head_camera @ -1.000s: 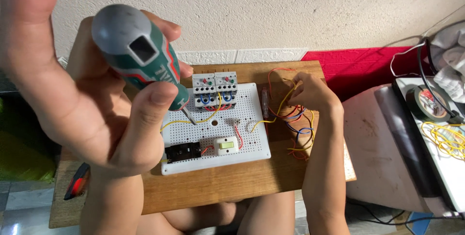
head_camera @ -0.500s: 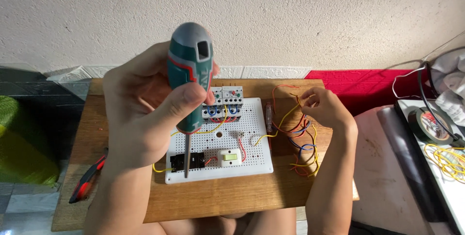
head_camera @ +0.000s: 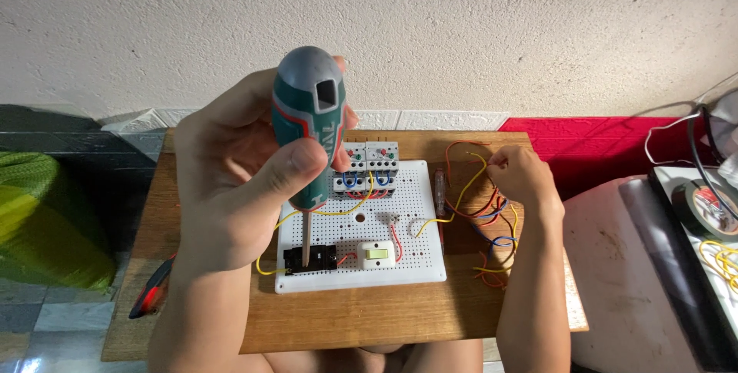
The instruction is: Tightening screws on a terminal block and connecting wires to assemble an electrical circuit on a workbench.
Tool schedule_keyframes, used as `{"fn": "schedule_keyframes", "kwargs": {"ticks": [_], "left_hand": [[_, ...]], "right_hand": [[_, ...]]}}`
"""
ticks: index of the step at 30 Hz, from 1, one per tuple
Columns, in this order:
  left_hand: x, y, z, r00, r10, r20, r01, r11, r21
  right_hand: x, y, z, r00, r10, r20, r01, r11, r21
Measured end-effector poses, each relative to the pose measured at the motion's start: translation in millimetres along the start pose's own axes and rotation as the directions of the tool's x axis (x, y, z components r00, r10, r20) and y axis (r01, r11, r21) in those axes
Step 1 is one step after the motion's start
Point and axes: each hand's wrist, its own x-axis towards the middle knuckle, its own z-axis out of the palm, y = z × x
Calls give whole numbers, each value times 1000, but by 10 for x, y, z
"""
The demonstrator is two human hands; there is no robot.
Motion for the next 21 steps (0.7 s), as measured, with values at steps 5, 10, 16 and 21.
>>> {"fn": "schedule_keyframes", "kwargs": {"ticks": [5, 10, 16, 21], "left_hand": [[46, -70, -23, 993, -73, 94, 77, 996, -42], [143, -63, 59, 865, -348, 361, 215, 908, 359], [99, -455, 256, 784, -392, 481, 11, 784, 621], [80, -435, 317, 765, -490, 418, 82, 718, 692]], "right_hand": [[-126, -39, -147, 991, -5, -136, 13, 999, 53], [-760, -722, -435, 708, -357, -610, 677, 589, 442], [-929, -1153, -277, 420, -541, -729, 908, 233, 349], [-964, -1172, -231, 426, -564, -707, 904, 241, 353]]}}
